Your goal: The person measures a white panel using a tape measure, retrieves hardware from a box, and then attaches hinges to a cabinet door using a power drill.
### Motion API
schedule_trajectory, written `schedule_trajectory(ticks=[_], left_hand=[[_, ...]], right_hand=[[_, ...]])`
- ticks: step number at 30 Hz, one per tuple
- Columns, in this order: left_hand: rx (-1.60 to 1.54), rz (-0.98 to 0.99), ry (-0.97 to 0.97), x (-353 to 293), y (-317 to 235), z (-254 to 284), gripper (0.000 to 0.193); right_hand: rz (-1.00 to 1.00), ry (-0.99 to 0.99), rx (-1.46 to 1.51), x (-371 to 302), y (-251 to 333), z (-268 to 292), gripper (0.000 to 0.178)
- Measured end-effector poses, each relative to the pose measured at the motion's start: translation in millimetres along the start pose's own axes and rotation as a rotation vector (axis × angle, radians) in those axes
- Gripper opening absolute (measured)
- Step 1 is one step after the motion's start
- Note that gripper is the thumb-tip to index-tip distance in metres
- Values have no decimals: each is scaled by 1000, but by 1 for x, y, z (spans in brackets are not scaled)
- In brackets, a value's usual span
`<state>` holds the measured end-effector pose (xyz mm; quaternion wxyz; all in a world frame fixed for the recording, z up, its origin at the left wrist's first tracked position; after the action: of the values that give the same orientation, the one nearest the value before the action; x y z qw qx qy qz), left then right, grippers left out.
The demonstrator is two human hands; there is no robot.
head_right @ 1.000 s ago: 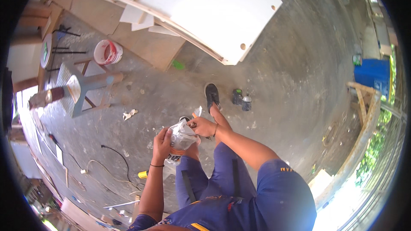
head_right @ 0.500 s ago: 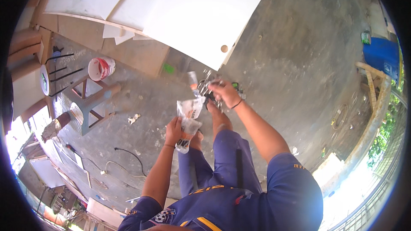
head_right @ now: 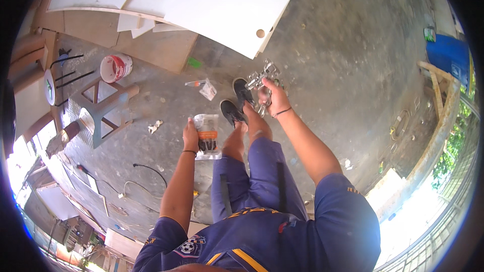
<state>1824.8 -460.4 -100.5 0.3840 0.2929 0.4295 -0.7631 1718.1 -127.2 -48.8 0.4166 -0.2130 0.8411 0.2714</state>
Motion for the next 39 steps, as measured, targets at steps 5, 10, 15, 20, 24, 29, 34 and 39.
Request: schedule_trajectory(ticks=[5,10,15,20,24,29,34,39], left_hand=[[-816,370,61,-44,-12,-11,68],[-610,191,-133,-21,-5,-15,56],[-306,-27,-452,8,19,-18,49],[-50,193,-478,5,46,-47,47],[-130,356,-689,-41,88,-92,56],[-349,239,-288,-65,18,-205,73],[-306,-114,-232,-85,-121,-231,80],[-249,-289,-461,-47,-170,-208,95]], right_hand=[[-109,-102,111,-33,-39,25,17],[-152,-143,66,-49,-34,68,16],[-175,-156,73,-55,8,127,17],[-154,-144,-2,-49,72,194,19],[-157,-78,-82,-50,132,225,18],[-130,-121,-230,-47,224,270,17],[-27,-205,-360,-25,282,272,15],[231,-104,-955,24,297,213,13]])
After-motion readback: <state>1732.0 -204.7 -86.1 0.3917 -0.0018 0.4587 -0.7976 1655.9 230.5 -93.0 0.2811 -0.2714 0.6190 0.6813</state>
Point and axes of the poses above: each hand's wrist, its own x-axis towards the middle knuckle, its own z-axis out of the back of the hand, y = z × x, the point moved 9 cm from there along x, towards the middle knuckle, and after that the axes turned 5 degrees about x, right-handed, at the moved point
